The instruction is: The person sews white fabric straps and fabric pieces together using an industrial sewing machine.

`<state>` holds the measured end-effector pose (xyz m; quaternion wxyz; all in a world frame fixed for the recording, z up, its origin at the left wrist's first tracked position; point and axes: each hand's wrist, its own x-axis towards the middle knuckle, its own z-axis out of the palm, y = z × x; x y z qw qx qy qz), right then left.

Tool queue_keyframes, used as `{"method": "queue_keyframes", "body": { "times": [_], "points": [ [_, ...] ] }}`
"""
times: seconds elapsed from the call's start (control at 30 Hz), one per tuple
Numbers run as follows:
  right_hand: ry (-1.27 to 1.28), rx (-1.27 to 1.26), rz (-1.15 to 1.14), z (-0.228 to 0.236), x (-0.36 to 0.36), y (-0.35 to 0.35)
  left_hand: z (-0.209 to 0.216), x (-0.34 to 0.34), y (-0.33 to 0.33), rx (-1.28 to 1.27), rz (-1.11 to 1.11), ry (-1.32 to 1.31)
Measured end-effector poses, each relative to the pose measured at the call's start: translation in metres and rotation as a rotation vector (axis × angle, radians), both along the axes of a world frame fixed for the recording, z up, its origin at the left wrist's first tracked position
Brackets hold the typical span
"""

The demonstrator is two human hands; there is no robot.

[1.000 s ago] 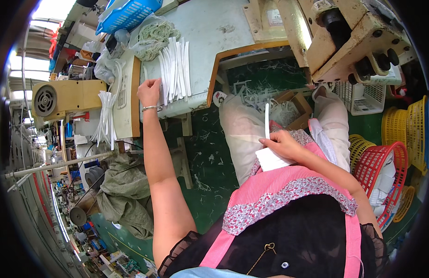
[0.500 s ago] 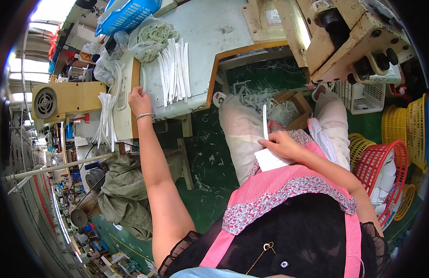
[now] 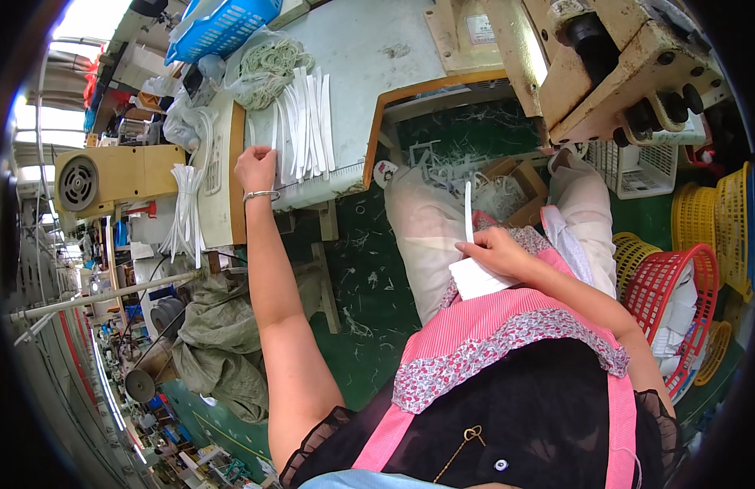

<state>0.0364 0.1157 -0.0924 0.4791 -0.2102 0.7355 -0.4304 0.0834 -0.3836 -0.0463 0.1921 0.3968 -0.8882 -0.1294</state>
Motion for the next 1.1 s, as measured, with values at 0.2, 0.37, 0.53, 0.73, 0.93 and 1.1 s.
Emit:
{"method": "queue_keyframes", "body": {
  "times": [0.2, 0.37, 0.53, 0.73, 0.93, 1.1],
  "points": [
    [-0.005, 0.002, 0.009, -0.004, -0.001, -0.001, 0.002, -0.005, 0.024, -0.087, -0.087, 0.209],
    [0.009, 0.001, 0.029, -0.011, 0.001, 0.001, -0.001, 0.001, 0.021, -0.068, -0.135, 0.16],
    [0.028, -0.038, -0.021, -0.021, -0.001, 0.003, 0.001, 0.003, 0.019, -0.324, -0.122, 0.121],
    [0.019, -0.006, 0.03, -0.015, 0.001, -0.001, -0.001, -0.025, 0.037, 0.035, -0.101, 0.143],
    [0.031, -0.029, -0.023, -0.026, -0.001, 0.003, -0.005, -0.017, 0.018, -0.035, -0.065, 0.156],
    [0.03, -0.012, -0.013, -0.018, -0.004, 0.001, 0.002, -0.007, 0.017, -0.021, -0.09, 0.202]
  ]
}}
